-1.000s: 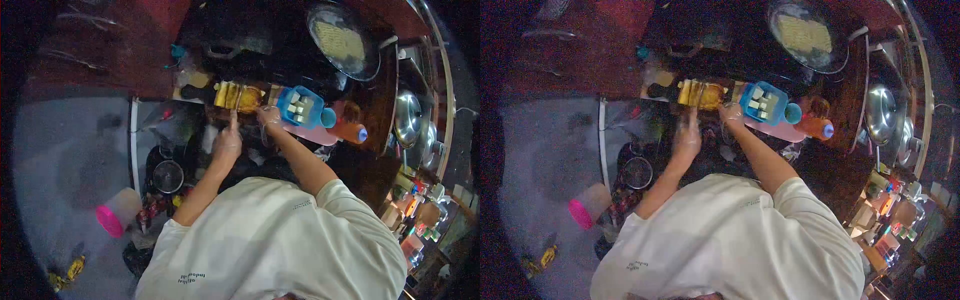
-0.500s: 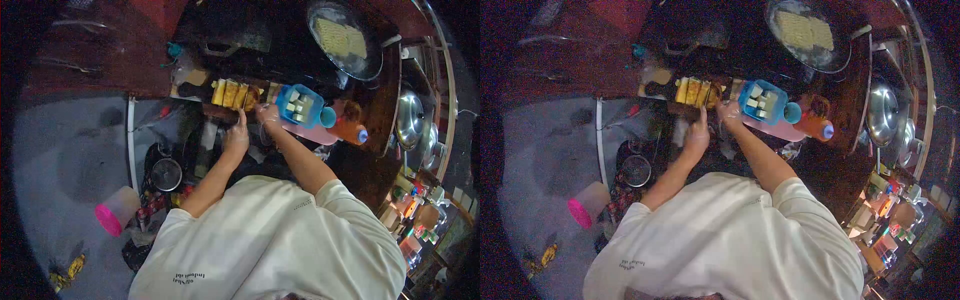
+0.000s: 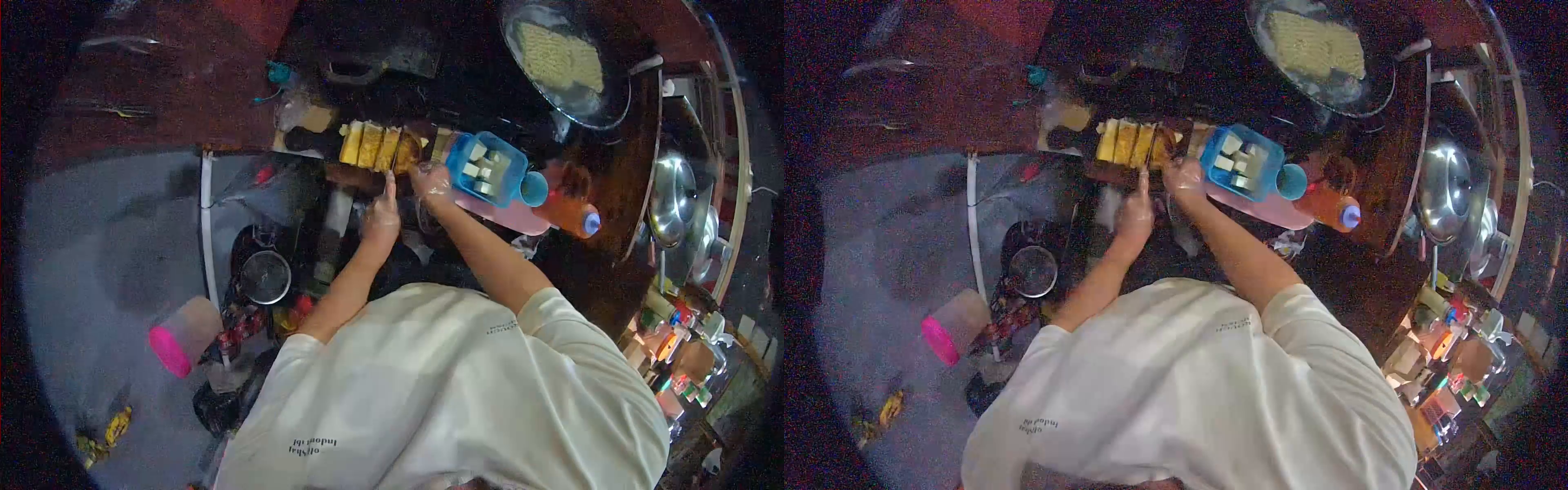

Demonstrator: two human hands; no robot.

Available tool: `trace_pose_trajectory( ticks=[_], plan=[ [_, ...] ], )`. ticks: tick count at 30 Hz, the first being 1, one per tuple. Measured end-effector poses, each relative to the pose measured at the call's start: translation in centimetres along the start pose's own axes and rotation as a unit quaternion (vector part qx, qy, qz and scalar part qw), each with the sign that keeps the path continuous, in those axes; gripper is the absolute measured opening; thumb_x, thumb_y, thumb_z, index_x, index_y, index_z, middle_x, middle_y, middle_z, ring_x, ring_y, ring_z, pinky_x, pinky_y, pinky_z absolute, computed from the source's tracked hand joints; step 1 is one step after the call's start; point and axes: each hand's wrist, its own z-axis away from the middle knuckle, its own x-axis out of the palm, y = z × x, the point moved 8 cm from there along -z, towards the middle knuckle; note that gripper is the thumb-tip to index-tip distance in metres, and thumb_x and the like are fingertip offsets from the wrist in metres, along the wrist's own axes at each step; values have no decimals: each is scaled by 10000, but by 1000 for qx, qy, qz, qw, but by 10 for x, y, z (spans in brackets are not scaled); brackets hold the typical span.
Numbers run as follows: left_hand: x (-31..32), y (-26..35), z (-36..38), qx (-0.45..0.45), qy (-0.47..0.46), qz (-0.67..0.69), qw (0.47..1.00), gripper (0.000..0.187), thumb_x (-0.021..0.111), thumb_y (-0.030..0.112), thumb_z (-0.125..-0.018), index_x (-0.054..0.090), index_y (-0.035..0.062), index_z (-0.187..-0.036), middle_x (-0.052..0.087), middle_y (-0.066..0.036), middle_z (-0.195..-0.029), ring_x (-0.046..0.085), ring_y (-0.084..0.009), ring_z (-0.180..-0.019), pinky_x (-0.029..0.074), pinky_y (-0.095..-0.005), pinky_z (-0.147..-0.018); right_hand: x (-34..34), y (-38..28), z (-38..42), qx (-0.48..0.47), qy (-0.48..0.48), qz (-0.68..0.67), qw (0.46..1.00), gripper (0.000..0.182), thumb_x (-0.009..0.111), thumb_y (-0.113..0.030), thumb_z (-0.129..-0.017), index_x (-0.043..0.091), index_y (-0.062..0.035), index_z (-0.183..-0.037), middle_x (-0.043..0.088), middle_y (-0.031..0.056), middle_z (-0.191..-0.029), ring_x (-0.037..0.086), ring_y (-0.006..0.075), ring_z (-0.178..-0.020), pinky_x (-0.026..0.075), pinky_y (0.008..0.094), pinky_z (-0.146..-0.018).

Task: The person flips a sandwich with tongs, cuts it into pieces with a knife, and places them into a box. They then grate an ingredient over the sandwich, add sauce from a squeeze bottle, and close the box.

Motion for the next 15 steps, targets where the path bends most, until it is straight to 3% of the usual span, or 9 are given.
trace_pose_trajectory(
  ticks=[4,7,9,10,14,15],
  plan=[
    [14,-8,4,-26,4,10,1000,753,502,52,-861,147,126,-1521,618,-277,-790,650,-421,-739,520,-516,-659,-27,-33,19,-45,-8,13,999,421,650,-350,-782,645,70,-754,645,275,-772,640,449,-780,503,510,-707],
    [15,-14,32,-36,-18,-31,999,735,491,61,-869,155,132,-1520,623,-285,-812,649,-427,-762,518,-523,-670,-25,-25,14,-12,18,7,1000,440,645,-371,-797,641,68,-765,643,270,-769,639,447,-778,503,511,-697],
    [16,-12,30,-55,-29,-26,998,727,491,65,-873,160,122,-1517,627,-288,-829,651,-426,-766,518,-521,-667,-14,-17,10,35,-47,36,998,529,674,-416,-781,648,101,-890,645,317,-929,633,452,-900,515,487,-798],
    [18,-11,32,-74,-43,-15,996,719,491,70,-876,165,112,-1515,632,-291,-846,653,-424,-770,518,-519,-665,-15,-17,11,37,-48,32,998,529,674,-416,-781,648,101,-890,645,317,-929,633,452,-900,515,487,-798],
    [2,8,45,-78,-28,-4,997,722,503,56,-871,173,97,-1512,633,-300,-868,654,-424,-768,513,-526,-671,-9,-10,8,-9,-26,32,999,430,644,-378,-811,669,48,-859,662,272,-881,658,410,-859,519,495,-768],
    [-4,12,53,-90,-47,-11,995,722,506,48,-867,177,90,-1509,633,-298,-863,652,-430,-775,509,-526,-670,5,-3,-2,-5,-65,36,997,418,628,-376,-820,675,40,-837,665,259,-863,660,404,-837,521,493,-746]
  ],
)
